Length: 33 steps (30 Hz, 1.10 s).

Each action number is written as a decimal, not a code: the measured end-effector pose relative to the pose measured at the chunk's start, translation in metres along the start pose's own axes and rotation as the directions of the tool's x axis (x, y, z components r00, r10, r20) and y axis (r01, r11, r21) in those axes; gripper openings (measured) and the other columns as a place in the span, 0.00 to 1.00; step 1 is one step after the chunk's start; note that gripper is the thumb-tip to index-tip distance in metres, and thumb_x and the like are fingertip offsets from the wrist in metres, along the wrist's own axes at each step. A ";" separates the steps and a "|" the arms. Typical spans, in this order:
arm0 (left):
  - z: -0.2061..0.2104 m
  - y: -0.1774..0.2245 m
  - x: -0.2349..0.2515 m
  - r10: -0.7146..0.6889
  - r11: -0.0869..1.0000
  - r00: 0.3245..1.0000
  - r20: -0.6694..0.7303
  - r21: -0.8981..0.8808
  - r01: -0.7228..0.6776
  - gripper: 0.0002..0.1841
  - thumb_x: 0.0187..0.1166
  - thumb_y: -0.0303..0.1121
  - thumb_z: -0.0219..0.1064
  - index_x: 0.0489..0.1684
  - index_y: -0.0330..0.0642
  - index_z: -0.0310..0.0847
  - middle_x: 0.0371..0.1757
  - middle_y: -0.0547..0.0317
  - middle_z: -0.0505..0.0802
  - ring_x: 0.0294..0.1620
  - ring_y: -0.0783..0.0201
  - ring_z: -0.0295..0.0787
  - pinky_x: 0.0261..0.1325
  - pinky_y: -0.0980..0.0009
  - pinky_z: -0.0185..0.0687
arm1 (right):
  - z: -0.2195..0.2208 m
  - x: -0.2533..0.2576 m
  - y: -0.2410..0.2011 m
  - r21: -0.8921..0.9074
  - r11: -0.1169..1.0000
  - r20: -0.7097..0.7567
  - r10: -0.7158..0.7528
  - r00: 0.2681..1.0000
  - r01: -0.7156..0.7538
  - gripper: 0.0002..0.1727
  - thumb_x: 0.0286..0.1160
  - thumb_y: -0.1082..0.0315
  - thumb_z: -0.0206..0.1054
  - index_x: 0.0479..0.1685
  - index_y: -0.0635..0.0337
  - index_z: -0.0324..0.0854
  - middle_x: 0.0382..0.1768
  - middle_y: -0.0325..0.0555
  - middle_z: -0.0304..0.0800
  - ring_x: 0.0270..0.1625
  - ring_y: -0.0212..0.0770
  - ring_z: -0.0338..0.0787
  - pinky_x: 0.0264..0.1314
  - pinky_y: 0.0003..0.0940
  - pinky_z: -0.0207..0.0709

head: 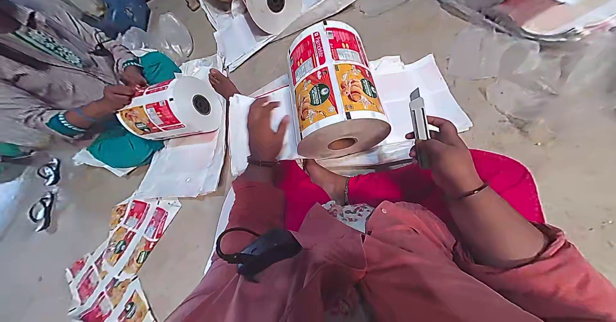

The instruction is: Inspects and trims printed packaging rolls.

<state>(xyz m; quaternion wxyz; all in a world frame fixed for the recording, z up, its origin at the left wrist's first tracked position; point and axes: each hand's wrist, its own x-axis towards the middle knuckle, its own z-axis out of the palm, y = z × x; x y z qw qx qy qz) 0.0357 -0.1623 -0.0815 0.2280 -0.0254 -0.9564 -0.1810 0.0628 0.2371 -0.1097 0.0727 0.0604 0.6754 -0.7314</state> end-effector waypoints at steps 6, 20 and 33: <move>0.040 0.082 0.015 0.316 0.948 0.914 0.255 -0.135 -0.290 0.30 0.84 0.62 0.54 0.75 0.56 0.82 0.86 0.50 0.76 0.93 0.41 0.56 0.90 0.36 0.49 | -0.006 -0.009 -0.001 -0.010 1.000 0.027 -0.021 0.999 0.021 0.32 0.73 0.73 0.58 0.82 0.49 0.65 0.50 0.43 0.89 0.31 0.35 0.88 0.31 0.29 0.84; 0.044 0.098 0.037 0.225 0.974 0.930 0.291 -0.059 -0.217 0.30 0.84 0.60 0.57 0.72 0.47 0.81 0.84 0.46 0.76 0.90 0.46 0.63 0.89 0.46 0.60 | -0.007 -0.015 -0.005 0.048 0.999 0.098 -0.007 0.995 0.002 0.30 0.79 0.74 0.56 0.82 0.46 0.65 0.51 0.45 0.88 0.29 0.36 0.87 0.28 0.31 0.84; 0.082 0.093 0.188 -0.095 0.965 0.875 0.475 0.261 -0.036 0.42 0.83 0.68 0.51 0.92 0.51 0.61 0.91 0.32 0.62 0.92 0.35 0.56 0.86 0.34 0.57 | -0.010 -0.013 -0.007 0.142 0.990 0.076 -0.021 0.997 0.010 0.32 0.72 0.74 0.57 0.82 0.56 0.62 0.49 0.45 0.90 0.27 0.34 0.87 0.23 0.26 0.81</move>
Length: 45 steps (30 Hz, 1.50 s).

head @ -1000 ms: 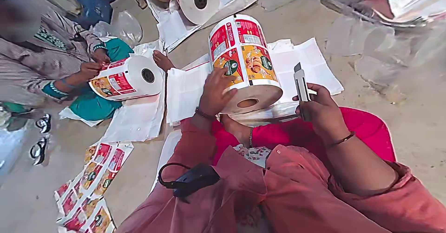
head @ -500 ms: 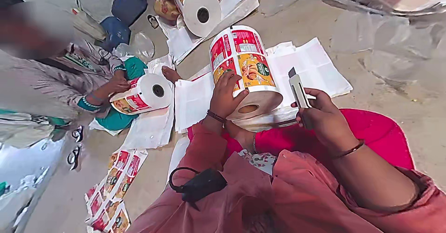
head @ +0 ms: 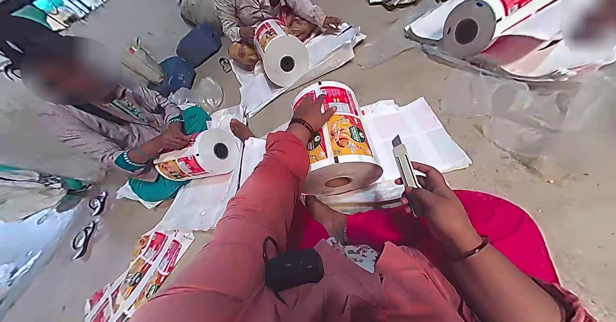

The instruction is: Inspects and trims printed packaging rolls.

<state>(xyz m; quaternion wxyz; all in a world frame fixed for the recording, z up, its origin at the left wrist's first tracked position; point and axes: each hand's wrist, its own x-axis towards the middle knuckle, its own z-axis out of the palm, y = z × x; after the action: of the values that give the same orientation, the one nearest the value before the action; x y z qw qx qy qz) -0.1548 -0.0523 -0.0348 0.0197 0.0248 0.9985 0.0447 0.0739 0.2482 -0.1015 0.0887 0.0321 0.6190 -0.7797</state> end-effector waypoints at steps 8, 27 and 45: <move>-0.001 0.026 0.048 -0.255 0.965 0.967 -0.025 -0.076 0.253 0.60 0.66 0.74 0.67 0.90 0.31 0.57 0.91 0.31 0.62 0.92 0.35 0.56 0.85 0.33 0.57 | -0.004 0.002 0.001 0.058 0.998 0.034 0.029 0.999 -0.030 0.32 0.71 0.73 0.58 0.81 0.58 0.64 0.48 0.46 0.90 0.26 0.35 0.87 0.21 0.26 0.81; -0.006 0.034 0.055 -0.275 0.961 0.956 -0.106 -0.024 0.274 0.27 0.87 0.49 0.57 0.61 0.31 0.87 0.77 0.36 0.81 0.85 0.38 0.68 0.85 0.40 0.62 | -0.012 0.018 0.005 0.160 0.986 0.050 0.037 0.998 -0.045 0.31 0.72 0.76 0.56 0.80 0.60 0.64 0.47 0.47 0.90 0.25 0.35 0.86 0.20 0.25 0.81; -0.017 0.059 -0.053 -0.161 0.986 0.985 0.067 0.065 0.157 0.24 0.89 0.42 0.53 0.61 0.28 0.87 0.78 0.31 0.79 0.79 0.35 0.76 0.78 0.37 0.73 | -0.010 0.014 0.008 -0.045 0.998 -0.071 0.033 0.997 -0.037 0.28 0.75 0.74 0.57 0.79 0.59 0.66 0.49 0.47 0.90 0.27 0.37 0.88 0.22 0.28 0.81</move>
<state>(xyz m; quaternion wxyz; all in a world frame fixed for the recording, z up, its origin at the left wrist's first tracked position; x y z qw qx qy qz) -0.1001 0.0018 -0.0111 0.0584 -0.0527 0.9968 0.0124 0.0611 0.2551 -0.1143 0.0812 0.0683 0.6390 -0.7618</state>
